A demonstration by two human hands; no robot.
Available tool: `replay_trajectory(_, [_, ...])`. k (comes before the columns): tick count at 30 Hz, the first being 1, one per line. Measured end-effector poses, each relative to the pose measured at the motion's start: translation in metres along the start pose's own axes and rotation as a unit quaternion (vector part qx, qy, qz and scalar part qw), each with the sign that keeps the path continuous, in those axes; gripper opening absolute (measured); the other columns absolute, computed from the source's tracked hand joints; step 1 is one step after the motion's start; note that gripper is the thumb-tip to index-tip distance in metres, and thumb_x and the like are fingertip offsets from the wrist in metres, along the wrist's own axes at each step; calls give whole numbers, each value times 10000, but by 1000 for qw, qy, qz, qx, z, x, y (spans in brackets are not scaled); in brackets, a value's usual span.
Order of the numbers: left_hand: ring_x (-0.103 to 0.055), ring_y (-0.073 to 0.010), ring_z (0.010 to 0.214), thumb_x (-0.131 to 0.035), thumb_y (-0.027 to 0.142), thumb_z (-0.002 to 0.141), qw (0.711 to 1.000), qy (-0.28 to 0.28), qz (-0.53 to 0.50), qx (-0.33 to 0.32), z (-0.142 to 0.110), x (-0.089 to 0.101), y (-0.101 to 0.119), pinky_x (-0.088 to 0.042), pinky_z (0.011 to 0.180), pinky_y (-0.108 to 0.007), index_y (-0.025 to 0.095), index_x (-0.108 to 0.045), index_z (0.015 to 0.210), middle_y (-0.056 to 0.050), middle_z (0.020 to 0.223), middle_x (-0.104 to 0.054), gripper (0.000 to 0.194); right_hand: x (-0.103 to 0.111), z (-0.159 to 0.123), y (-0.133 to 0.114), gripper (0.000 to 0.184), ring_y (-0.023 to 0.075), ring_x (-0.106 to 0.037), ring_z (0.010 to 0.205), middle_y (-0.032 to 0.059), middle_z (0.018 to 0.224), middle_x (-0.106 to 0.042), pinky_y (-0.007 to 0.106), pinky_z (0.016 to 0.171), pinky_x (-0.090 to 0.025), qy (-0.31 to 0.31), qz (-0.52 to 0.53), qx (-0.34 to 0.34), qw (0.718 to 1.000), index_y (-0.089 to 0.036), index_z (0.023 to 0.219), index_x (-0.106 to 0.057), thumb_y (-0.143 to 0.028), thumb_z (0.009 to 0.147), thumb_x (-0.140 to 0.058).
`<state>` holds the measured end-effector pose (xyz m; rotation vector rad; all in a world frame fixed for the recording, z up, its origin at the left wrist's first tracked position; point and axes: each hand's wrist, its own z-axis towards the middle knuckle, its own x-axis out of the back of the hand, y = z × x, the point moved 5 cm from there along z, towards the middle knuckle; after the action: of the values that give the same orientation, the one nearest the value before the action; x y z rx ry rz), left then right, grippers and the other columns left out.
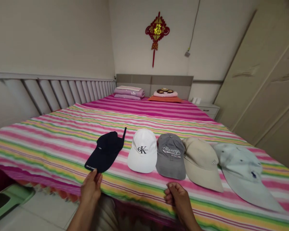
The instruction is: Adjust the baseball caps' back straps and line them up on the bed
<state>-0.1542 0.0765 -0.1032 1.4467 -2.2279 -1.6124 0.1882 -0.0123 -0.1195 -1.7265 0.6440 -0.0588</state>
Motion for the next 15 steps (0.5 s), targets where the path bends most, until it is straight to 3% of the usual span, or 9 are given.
replay_trajectory(6, [-596,-73,583,-469,38,776,995,-85,-6,53,13,-15,13,-513,597,-184,182,-566,719,19,630,-615,182,-1,3,1,352,74,-470,334,-32,455,-566,177,342,-353,3,-2,17,1000,-165,635,-506,-472,582,-671])
replay_trajectory(11, [-627,-102,829,-427,77,780,981,-177,-72,31,-15,-16,16,-523,708,-201,289,-611,975,19,845,-694,342,-5,4,3,382,66,-447,327,-46,448,-538,170,335,-332,-18,-13,34,999,-171,620,-481,-511,589,-652])
replay_trajectory(15, [-552,-166,1047,-515,98,670,974,-218,-53,30,-44,-3,0,-498,834,-278,351,-578,1059,26,949,-687,468,-13,-3,-2,384,64,-447,340,-33,475,-561,171,354,-324,-84,-39,38,995,-164,619,-504,-512,589,-662])
